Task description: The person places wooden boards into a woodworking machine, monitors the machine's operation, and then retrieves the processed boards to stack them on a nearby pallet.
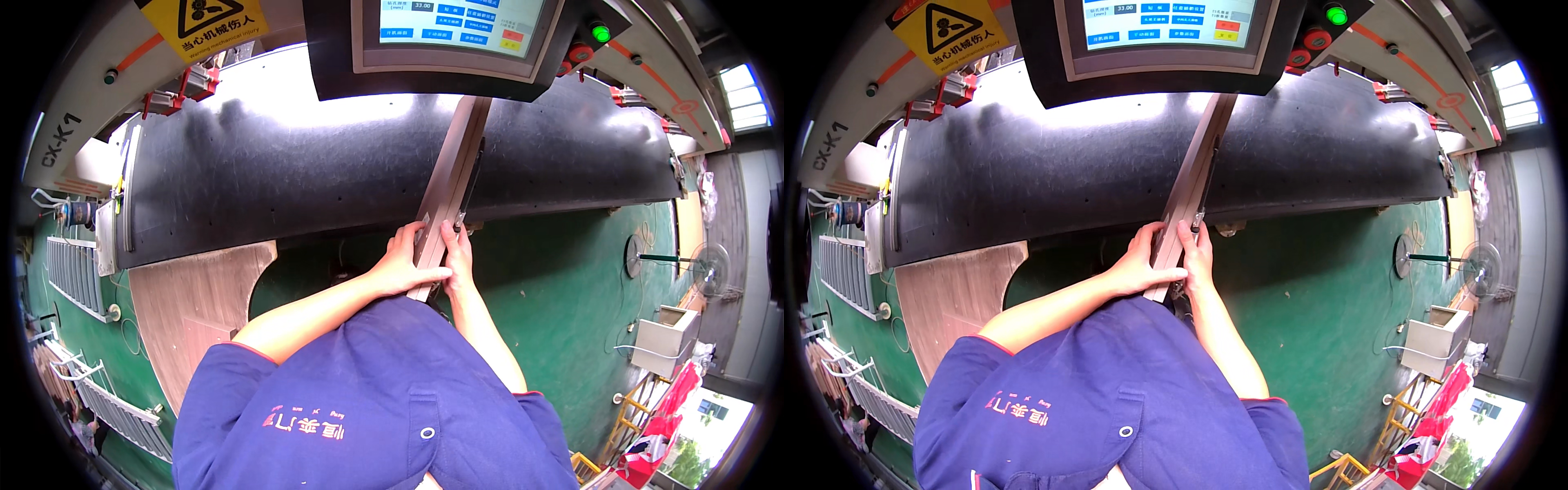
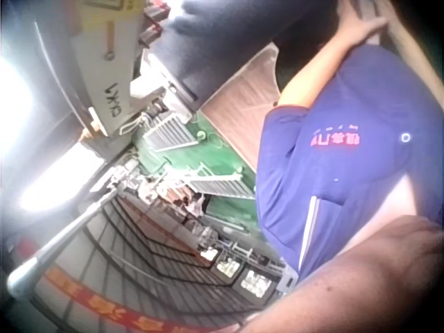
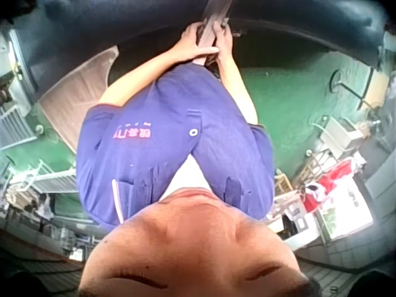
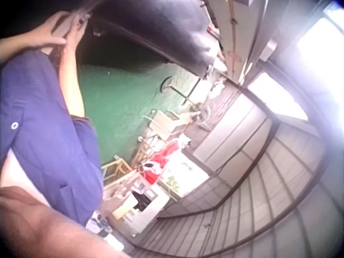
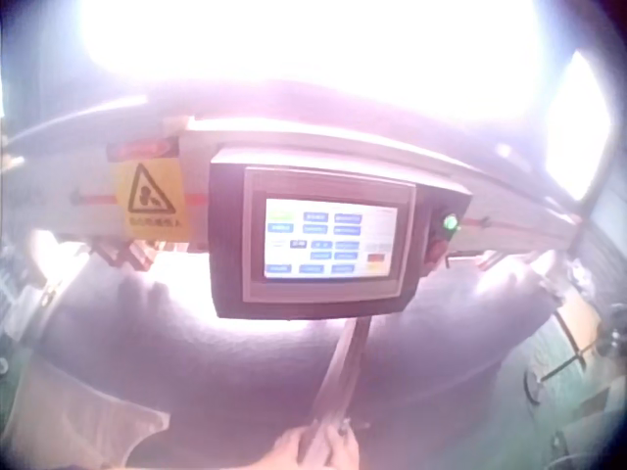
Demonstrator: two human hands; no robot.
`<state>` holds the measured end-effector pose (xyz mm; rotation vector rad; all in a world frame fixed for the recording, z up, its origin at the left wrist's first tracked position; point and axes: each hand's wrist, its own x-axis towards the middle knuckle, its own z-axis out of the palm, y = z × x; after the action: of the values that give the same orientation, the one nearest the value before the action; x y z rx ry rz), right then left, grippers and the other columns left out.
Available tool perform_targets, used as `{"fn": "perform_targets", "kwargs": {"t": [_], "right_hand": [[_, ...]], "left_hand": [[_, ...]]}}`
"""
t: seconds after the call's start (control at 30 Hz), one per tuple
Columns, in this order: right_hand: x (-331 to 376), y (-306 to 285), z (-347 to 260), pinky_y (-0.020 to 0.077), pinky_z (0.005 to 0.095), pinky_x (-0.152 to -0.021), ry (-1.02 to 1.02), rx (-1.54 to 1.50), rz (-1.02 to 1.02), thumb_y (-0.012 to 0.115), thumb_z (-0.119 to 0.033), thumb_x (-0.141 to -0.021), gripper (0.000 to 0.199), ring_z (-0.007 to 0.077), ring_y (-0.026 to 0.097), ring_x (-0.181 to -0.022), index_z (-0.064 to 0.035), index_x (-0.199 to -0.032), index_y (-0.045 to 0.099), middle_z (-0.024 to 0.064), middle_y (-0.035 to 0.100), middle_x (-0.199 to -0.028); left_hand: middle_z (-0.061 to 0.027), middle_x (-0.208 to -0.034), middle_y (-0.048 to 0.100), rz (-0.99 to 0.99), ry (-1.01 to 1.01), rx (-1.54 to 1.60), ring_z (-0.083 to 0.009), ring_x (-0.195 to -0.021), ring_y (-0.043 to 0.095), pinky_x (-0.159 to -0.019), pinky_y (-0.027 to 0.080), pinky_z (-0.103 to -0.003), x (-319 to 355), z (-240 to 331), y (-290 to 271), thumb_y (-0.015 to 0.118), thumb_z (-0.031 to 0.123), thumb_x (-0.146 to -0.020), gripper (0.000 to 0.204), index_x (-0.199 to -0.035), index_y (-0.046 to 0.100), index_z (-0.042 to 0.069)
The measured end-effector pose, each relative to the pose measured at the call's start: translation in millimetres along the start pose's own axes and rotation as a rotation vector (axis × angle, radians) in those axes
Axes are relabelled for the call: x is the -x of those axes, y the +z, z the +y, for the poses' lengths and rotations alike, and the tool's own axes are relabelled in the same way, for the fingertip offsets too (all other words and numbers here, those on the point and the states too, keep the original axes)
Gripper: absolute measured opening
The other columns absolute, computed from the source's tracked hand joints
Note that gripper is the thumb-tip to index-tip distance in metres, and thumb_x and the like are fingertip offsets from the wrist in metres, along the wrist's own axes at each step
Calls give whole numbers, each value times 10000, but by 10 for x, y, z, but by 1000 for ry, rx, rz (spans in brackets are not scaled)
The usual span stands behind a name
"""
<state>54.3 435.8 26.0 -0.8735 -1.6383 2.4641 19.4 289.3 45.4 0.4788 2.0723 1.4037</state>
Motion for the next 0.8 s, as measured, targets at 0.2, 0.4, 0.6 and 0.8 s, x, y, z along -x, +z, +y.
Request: {"fn": "perform_targets", "kwargs": {"t": [0.2,0.4,0.6,0.8], "right_hand": [[2,30,38,463,268,-775,-7,-62,-32,703,-370,-874,572,120,570,-928,-30,-1291,510,53,610,-1103],[3,-129,228,395,211,-605,53,188,85,756,-234,-813,483,54,515,-735,-24,-1210,579,-16,606,-909],[28,-173,305,439,325,-945,110,44,-39,748,-160,-805,496,180,603,-1003,3,-1228,546,91,648,-1094],[141,-425,129,431,339,-963,136,-72,-43,733,-134,-814,495,191,609,-1015,4,-1248,540,86,649,-1118]], "left_hand": [[-268,-1314,448,-65,-72,99,-351,-1246,480,-1038,395,-393,-5,155,-171,755,290,-673,896,-1372,286,-16],[-193,-1202,501,73,-91,462,-306,-1141,523,-989,414,-357,-15,-200,-367,629,115,-652,722,-1306,359,-26],[-188,-1280,478,-29,-254,843,-299,-1192,483,-975,428,-352,112,-577,-395,543,89,-567,886,-1423,318,50],[-181,-1316,466,-314,-338,1177,-311,-1211,480,-1009,438,-397,-43,-637,-227,510,97,-545,935,-1454,293,61]]}}
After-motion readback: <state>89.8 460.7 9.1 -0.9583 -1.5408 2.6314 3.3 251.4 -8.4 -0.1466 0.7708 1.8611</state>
